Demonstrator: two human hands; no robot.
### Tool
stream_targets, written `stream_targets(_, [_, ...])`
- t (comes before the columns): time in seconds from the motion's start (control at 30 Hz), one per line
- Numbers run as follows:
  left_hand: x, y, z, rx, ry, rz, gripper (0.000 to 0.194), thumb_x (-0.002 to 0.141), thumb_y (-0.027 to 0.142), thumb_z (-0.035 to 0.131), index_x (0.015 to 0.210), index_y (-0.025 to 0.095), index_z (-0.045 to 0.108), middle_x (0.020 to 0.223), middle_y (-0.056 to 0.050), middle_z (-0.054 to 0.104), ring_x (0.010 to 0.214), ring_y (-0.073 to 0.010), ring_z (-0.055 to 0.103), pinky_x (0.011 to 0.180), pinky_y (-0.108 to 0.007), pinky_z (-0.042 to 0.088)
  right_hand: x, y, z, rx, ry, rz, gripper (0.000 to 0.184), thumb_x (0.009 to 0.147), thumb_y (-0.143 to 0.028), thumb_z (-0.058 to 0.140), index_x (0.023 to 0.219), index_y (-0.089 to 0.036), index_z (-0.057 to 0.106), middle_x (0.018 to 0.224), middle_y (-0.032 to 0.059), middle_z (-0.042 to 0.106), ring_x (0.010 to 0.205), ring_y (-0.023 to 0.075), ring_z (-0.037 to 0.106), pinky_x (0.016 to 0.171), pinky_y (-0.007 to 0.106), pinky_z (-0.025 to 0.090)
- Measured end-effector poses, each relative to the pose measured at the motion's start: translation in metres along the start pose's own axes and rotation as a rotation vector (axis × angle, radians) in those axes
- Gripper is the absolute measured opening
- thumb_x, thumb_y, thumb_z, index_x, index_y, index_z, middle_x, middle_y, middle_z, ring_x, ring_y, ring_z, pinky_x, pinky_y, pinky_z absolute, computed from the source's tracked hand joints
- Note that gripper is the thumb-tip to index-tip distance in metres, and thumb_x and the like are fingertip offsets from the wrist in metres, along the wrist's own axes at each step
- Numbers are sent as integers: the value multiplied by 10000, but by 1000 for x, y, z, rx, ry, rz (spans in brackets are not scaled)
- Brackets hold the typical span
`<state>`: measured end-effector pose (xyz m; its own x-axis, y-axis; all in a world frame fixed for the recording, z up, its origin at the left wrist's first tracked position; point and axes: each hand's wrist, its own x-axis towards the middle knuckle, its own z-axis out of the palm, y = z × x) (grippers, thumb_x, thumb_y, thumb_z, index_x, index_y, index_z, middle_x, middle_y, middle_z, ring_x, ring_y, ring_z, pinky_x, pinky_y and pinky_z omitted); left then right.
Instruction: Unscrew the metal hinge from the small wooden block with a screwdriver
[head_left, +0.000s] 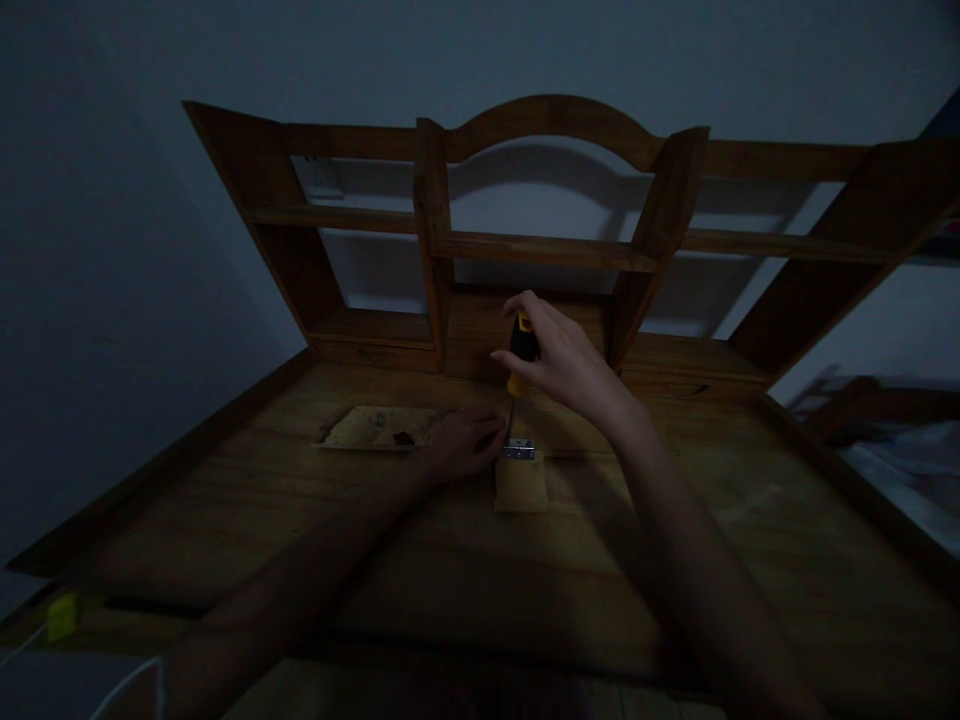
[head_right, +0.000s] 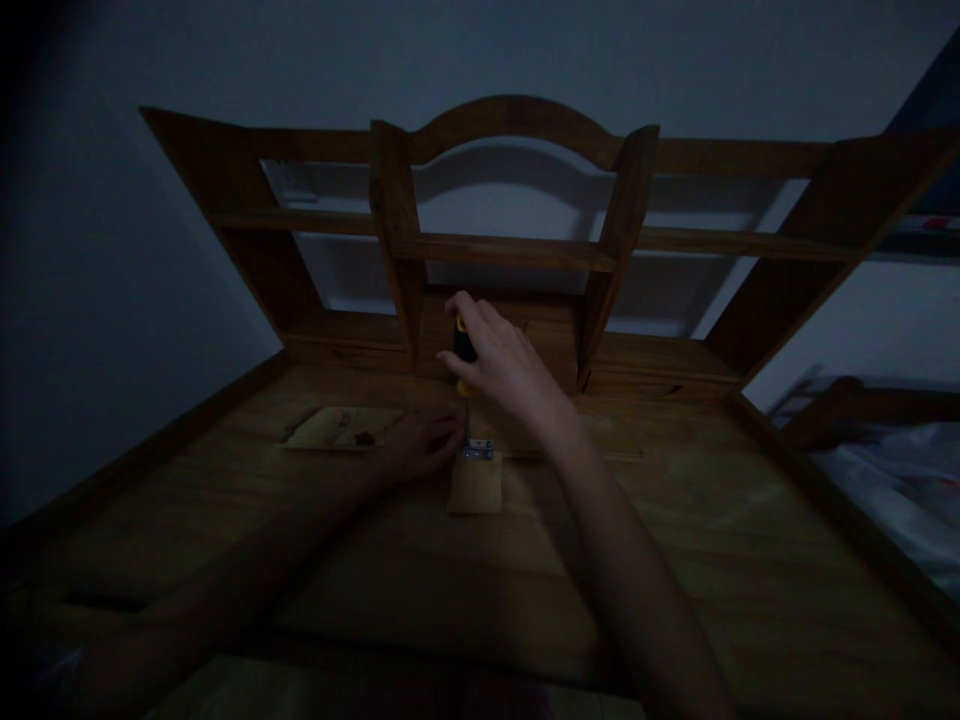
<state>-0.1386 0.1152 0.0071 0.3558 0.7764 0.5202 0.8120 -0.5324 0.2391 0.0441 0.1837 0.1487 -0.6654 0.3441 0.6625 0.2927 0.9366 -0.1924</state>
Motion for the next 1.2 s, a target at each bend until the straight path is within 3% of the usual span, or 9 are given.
stream_targets(0.1, [-1, -3, -1, 104, -29, 67, 318, 1016, 309, 418, 915, 159, 679, 961, -84, 642, 888, -175, 618, 812, -294, 497, 0, 0, 3, 11, 17, -6, 397, 881, -206, 575, 1252, -196, 435, 1255, 91, 503, 1114, 221, 542, 953, 349, 435])
stream_targets(0.23, [-2, -6, 1, 145, -9, 80, 316, 1025, 302, 416, 914, 157, 674, 964, -66, 637, 853, -165, 615, 767, -292, 487, -1, -8, 2, 21, -12, 31, 464, 849, -160, 512, 1305, -181, 433, 1316, 116, 464, 1068, 229, 556, 913, 362, 462])
stream_targets(0.43, [-1, -6, 5, 65, 17, 58, 285, 1021, 288, 430, 926, 156, 664, 974, -65, 640, 899, -168, 614, 827, -297, 494, 0, -3, 3, -64, 10, -9, 373, 941, -356, 596, 1269, -219, 484, 1266, 72, 529, 1094, 236, 565, 949, 378, 457])
stream_targets(0.63, [-1, -4, 6, -10, 46, 26, 281, 1019, 292, 439, 923, 160, 668, 1012, -63, 647, 909, -160, 616, 811, -288, 495, -1, -6, 4, 11, 1, -4, 512, 857, -161, 517, 1362, -193, 435, 1327, 105, 484, 1122, 231, 549, 981, 367, 446])
stream_targets(0.83, [-1, -5, 5, -48, 46, 34, 264, 1009, 281, 453, 901, 160, 661, 957, -52, 642, 864, -154, 610, 793, -286, 491, -1, -5, 1, -122, -4, 28, 427, 939, -388, 587, 1318, -220, 480, 1280, 84, 526, 1061, 260, 577, 897, 398, 476])
stream_targets(1.07, [-2, -6, 7, -54, 62, 34, 265, 1008, 286, 460, 912, 160, 673, 976, -55, 651, 877, -156, 618, 802, -284, 496, -1, -5, 5, -42, -17, 33, 560, 860, -198, 519, 1410, -197, 415, 1385, 123, 437, 1011, 235, 575, 859, 374, 490])
stream_targets(1.2, [-2, -3, 5, -46, 44, 27, 276, 1006, 282, 456, 879, 156, 666, 961, -60, 645, 857, -154, 607, 782, -284, 487, -1, -8, 3, -111, -20, 73, 488, 902, -310, 551, 1371, -223, 445, 1317, 108, 491, 980, 253, 585, 813, 398, 485])
